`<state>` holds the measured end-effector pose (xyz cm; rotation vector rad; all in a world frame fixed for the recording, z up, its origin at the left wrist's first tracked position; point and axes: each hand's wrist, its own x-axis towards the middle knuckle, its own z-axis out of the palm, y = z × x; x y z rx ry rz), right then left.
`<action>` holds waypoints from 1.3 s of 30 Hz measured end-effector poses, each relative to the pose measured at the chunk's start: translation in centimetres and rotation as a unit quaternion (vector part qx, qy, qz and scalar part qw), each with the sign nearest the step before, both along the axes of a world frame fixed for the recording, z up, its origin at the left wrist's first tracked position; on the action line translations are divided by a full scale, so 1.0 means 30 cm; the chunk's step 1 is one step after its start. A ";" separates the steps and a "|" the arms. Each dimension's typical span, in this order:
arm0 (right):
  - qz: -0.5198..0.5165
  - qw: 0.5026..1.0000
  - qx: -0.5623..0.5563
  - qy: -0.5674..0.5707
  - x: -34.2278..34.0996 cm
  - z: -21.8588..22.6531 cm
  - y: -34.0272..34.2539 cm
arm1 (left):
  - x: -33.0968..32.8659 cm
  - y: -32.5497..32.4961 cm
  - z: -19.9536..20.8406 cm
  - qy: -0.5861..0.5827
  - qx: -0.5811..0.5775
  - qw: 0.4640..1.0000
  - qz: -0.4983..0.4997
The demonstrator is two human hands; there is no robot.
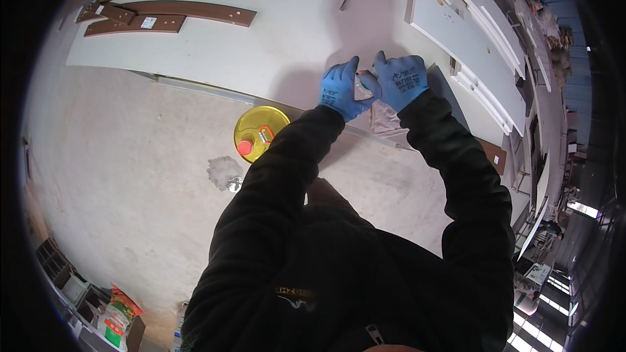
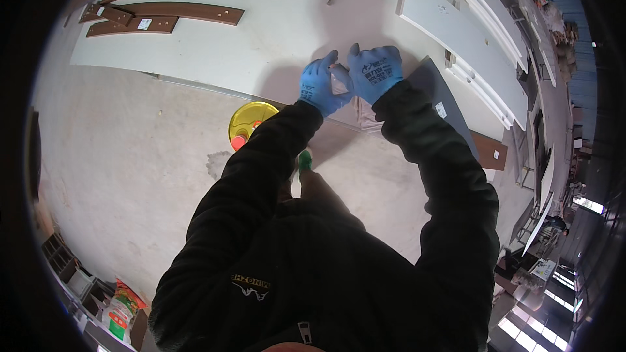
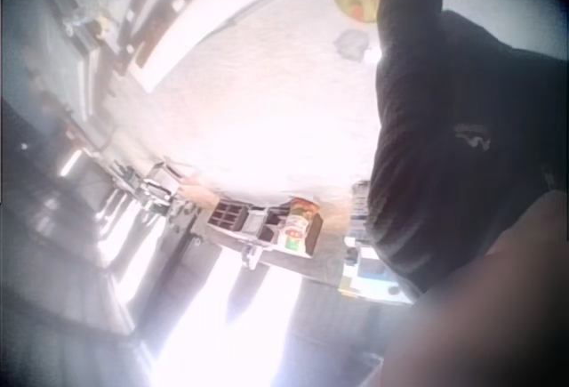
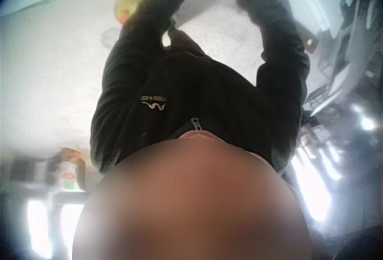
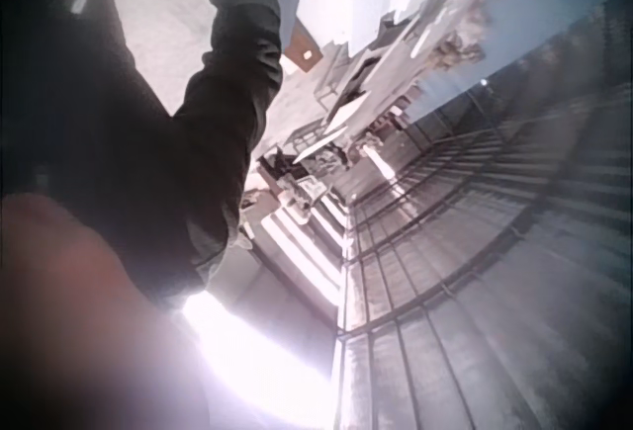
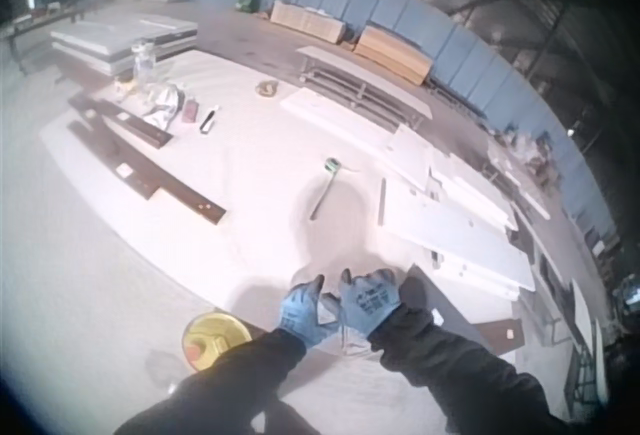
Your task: The person opens a large metal can and pours its contents into a plastic bottle. They then place the bottle on the floor, close the can, and walk to a workbench to place the bottle and a cloth on the surface.
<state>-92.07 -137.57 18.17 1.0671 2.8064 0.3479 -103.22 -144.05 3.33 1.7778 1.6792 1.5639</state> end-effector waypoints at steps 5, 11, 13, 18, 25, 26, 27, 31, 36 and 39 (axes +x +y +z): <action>0.160 0.983 0.054 0.071 0.036 -0.014 0.056 | 0.000 -0.002 -0.004 -0.002 -0.010 1.000 -0.005; 0.294 0.955 -0.010 0.037 0.042 0.069 0.097 | -0.008 0.021 -0.008 0.013 -0.035 0.999 -0.023; 0.311 0.949 -0.032 0.041 0.051 0.099 0.097 | -0.016 0.023 -0.008 0.043 -0.037 0.998 -0.028; 0.287 0.941 -0.138 0.114 0.068 0.140 0.141 | -0.011 0.005 -0.014 0.008 -0.044 0.999 -0.016; 0.298 0.933 -0.180 0.088 0.064 0.087 0.171 | -0.009 0.014 -0.015 -0.024 -0.058 0.997 -0.038; 0.296 0.932 -0.190 0.087 0.066 0.081 0.171 | -0.009 0.009 -0.011 -0.019 -0.046 0.999 -0.022; 0.299 0.934 -0.180 0.083 0.069 0.078 0.171 | -0.008 0.002 -0.006 -0.013 -0.034 0.999 -0.007; 0.279 0.945 -0.159 0.063 0.075 0.075 0.165 | -0.007 -0.009 0.012 -0.009 -0.035 0.999 0.009; 0.200 0.965 -0.166 0.011 0.046 0.100 0.128 | -0.006 -0.006 0.010 -0.010 -0.034 0.999 0.010; 0.088 0.978 -0.181 -0.053 0.004 0.121 0.094 | -0.008 -0.003 0.000 -0.013 -0.034 0.999 0.002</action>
